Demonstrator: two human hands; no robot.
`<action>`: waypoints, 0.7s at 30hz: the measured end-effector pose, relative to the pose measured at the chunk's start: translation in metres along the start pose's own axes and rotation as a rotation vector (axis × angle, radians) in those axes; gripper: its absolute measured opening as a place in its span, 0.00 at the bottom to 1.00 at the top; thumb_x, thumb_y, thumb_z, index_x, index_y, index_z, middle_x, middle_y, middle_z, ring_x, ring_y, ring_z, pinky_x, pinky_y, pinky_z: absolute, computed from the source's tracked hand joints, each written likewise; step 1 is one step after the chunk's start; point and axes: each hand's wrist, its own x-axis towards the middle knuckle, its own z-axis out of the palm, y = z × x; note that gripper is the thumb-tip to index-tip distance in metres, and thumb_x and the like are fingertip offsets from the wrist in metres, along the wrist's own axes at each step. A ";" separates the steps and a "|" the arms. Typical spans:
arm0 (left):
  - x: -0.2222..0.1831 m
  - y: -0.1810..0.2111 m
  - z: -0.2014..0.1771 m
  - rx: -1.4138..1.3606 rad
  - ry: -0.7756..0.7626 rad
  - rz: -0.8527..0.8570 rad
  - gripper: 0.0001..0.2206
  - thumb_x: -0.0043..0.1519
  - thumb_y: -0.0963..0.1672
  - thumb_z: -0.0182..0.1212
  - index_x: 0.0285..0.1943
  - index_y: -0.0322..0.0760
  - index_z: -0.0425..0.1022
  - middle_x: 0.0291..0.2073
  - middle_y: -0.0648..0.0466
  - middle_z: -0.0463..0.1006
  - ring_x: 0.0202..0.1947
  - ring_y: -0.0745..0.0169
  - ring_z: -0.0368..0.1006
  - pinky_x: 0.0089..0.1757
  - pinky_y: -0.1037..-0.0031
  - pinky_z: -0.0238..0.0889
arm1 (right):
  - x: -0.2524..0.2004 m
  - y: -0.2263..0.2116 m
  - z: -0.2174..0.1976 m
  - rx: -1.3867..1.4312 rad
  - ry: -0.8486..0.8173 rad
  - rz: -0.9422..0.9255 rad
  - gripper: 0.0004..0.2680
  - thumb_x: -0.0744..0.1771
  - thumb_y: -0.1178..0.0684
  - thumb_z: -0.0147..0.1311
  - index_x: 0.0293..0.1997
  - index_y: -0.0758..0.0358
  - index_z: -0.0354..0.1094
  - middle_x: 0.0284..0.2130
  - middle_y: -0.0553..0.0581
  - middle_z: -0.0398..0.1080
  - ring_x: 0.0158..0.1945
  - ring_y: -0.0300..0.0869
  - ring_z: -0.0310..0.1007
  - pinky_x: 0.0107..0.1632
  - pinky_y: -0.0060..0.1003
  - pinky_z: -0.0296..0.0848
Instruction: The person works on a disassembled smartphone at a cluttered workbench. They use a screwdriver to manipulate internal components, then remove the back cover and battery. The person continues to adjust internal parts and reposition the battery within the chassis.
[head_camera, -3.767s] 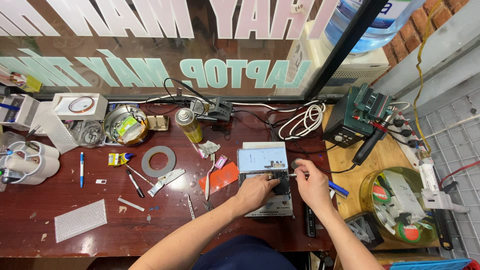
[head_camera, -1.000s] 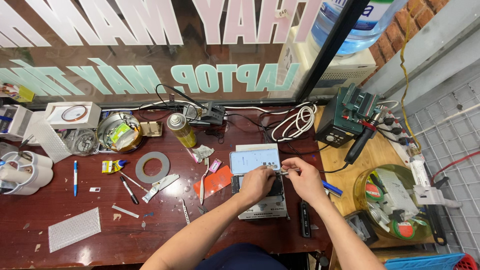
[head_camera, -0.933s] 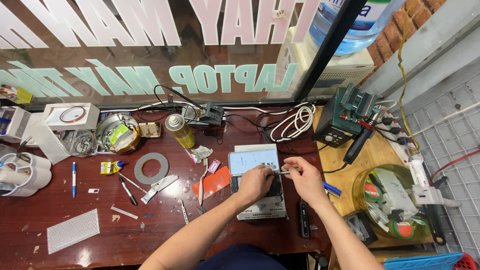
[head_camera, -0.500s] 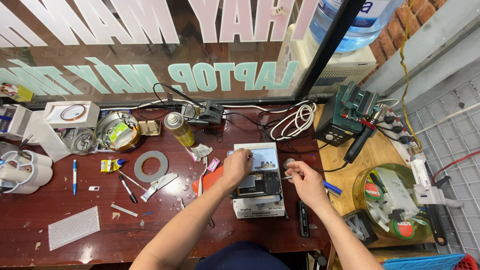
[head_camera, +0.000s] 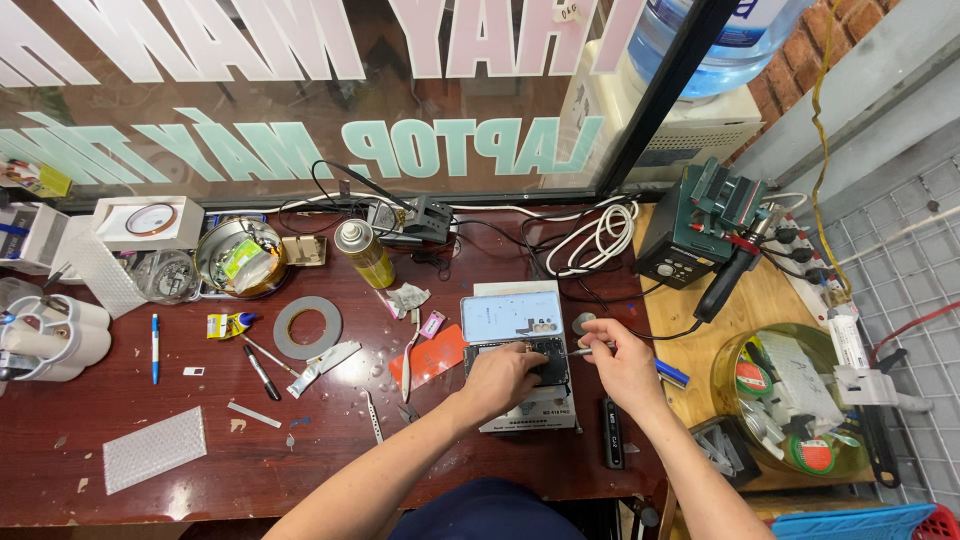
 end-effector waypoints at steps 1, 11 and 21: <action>0.000 0.002 -0.001 0.014 -0.012 0.009 0.18 0.54 0.43 0.69 0.54 0.39 0.81 0.40 0.48 0.80 0.43 0.47 0.77 0.43 0.60 0.71 | 0.000 0.000 0.000 -0.002 0.005 -0.002 0.09 0.68 0.62 0.48 0.52 0.66 0.72 0.38 0.58 0.79 0.42 0.40 0.81 0.45 0.34 0.83; 0.002 0.002 -0.003 -0.019 -0.037 -0.015 0.18 0.53 0.44 0.70 0.53 0.41 0.82 0.41 0.48 0.79 0.45 0.47 0.76 0.45 0.61 0.70 | 0.001 0.008 0.000 0.022 0.025 -0.031 0.09 0.67 0.62 0.48 0.52 0.66 0.72 0.38 0.58 0.79 0.43 0.40 0.81 0.45 0.35 0.83; 0.003 -0.001 -0.002 -0.044 -0.035 -0.065 0.17 0.52 0.44 0.71 0.52 0.44 0.83 0.40 0.50 0.80 0.44 0.49 0.77 0.46 0.62 0.70 | -0.006 -0.010 0.001 -0.073 0.048 -0.095 0.10 0.67 0.62 0.49 0.52 0.63 0.72 0.36 0.59 0.80 0.39 0.44 0.82 0.42 0.36 0.80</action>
